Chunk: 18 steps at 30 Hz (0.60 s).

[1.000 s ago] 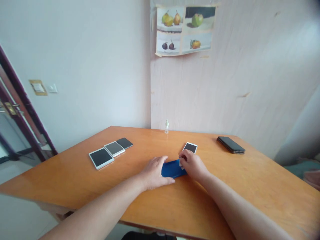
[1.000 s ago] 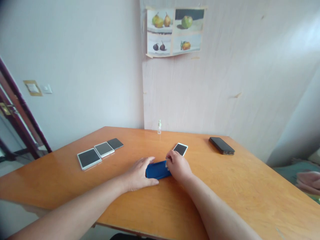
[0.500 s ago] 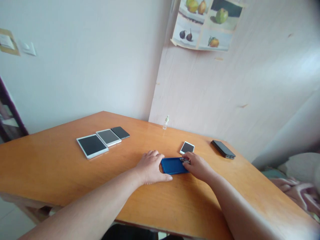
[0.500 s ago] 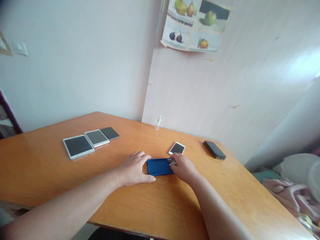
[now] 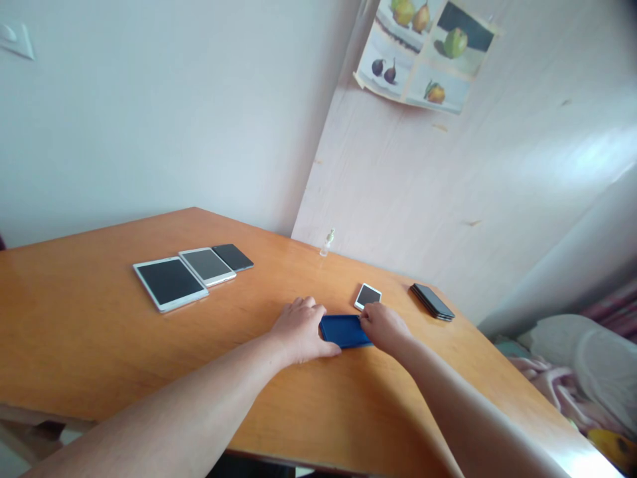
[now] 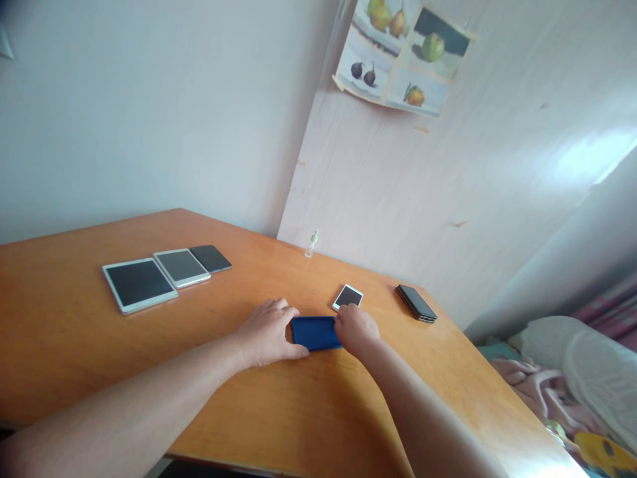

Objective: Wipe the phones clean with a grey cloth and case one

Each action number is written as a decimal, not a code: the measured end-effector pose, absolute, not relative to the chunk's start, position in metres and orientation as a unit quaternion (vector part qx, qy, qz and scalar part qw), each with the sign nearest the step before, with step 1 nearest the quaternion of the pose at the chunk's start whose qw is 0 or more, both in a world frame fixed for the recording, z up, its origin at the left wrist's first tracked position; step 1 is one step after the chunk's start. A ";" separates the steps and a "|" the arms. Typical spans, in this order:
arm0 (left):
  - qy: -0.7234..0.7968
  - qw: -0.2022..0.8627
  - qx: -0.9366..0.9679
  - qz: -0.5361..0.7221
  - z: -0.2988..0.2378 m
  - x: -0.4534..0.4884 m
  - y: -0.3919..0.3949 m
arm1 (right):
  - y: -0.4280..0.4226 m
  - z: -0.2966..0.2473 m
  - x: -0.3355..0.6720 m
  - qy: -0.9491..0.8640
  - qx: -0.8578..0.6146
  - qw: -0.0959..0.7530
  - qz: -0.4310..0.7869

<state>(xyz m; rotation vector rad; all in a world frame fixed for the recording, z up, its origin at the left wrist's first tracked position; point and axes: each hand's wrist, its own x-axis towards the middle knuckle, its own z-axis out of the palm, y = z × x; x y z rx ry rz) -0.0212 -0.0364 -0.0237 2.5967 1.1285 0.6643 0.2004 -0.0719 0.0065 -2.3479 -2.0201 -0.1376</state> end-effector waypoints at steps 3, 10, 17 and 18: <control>0.386 0.117 0.885 0.232 -0.024 -0.022 -0.038 | -0.069 0.005 0.166 -0.690 -0.723 0.020 -0.025; 0.398 0.126 0.877 0.236 -0.021 -0.022 -0.040 | -0.070 0.006 0.146 -0.720 -0.693 0.028 -0.030; 0.385 0.114 0.884 0.238 -0.023 -0.020 -0.038 | -0.082 0.009 0.191 -0.612 -0.788 0.014 -0.070; 0.386 0.112 0.884 0.237 -0.024 -0.020 -0.038 | -0.085 0.007 0.184 -0.621 -0.781 0.020 -0.064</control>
